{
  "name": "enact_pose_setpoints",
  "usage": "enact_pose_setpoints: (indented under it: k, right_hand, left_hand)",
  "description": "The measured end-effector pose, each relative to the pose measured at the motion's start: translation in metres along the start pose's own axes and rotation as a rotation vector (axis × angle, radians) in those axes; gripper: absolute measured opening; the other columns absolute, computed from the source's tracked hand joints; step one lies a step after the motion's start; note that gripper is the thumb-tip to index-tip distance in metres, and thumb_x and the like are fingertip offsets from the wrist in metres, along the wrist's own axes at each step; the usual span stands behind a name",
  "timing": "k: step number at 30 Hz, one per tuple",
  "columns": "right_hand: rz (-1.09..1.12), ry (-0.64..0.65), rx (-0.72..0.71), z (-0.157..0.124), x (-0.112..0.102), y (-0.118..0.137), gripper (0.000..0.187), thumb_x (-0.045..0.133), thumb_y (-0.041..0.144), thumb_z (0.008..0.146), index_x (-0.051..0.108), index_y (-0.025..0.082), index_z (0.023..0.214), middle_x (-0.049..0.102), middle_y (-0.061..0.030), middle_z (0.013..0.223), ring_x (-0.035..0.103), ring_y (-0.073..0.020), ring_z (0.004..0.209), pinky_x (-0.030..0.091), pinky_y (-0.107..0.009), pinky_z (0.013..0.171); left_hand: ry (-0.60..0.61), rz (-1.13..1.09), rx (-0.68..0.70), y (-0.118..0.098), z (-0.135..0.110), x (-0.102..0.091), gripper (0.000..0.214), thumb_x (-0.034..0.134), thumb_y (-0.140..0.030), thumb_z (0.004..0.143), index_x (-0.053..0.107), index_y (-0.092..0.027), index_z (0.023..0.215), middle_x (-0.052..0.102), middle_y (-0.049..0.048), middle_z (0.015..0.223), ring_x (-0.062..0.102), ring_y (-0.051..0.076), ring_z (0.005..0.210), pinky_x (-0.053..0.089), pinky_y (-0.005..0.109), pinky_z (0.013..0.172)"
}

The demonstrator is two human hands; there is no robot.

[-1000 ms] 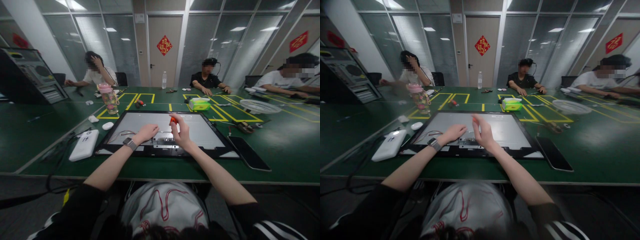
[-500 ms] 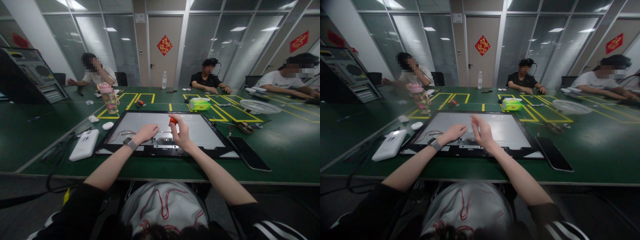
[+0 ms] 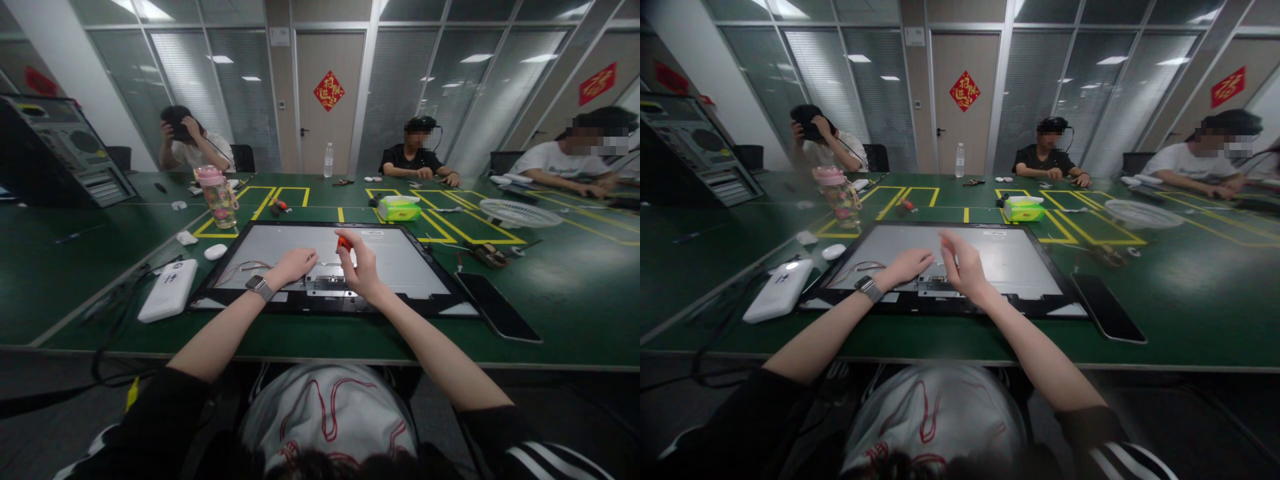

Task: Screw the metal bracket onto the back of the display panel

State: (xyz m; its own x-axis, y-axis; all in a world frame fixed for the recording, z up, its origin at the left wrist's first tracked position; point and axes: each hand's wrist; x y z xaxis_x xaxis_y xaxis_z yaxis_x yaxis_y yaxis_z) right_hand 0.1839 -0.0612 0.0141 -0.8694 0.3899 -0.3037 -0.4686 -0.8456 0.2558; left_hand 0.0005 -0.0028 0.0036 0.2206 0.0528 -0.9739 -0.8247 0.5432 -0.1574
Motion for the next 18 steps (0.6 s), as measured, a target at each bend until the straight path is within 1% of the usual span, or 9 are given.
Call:
enact_pose_setpoints:
  k: [13, 18]
  right_hand:
    - [-0.002, 0.004, 0.023, -0.0020, 0.0005, -0.0033, 0.036, 0.043, 0.018, 0.093, 0.049, 0.021, 0.128, 0.067, -0.0085, 0.103, 0.067, -0.0182, 0.084, 0.054, -0.034, 0.078]
    - [0.010, 0.003, 0.004, -0.0010, 0.0003, -0.0025, 0.035, 0.043, 0.017, 0.093, 0.049, 0.020, 0.127, 0.067, -0.0088, 0.103, 0.066, -0.0176, 0.084, 0.054, -0.032, 0.078]
  left_hand:
    - [-0.012, -0.018, 0.007, 0.0012, -0.0002, 0.0008, 0.037, 0.032, -0.036, 0.097, 0.061, -0.016, 0.086, 0.066, 0.0087, 0.084, 0.059, 0.021, 0.074, 0.040, 0.030, 0.066]
    - [-0.007, 0.000, 0.009, 0.0017, 0.0001, 0.0016, 0.038, 0.031, -0.036, 0.097, 0.062, -0.016, 0.086, 0.067, 0.0092, 0.085, 0.059, 0.021, 0.074, 0.040, 0.030, 0.066]
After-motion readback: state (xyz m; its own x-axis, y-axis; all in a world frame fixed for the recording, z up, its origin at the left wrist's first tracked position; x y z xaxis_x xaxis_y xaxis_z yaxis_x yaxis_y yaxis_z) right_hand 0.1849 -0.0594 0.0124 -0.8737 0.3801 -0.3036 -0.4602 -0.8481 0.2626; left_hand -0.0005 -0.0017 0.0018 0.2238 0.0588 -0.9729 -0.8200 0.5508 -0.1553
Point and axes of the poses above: each hand's wrist, its own z-axis towards the middle knuckle, its own x-axis out of the palm, y = z × x
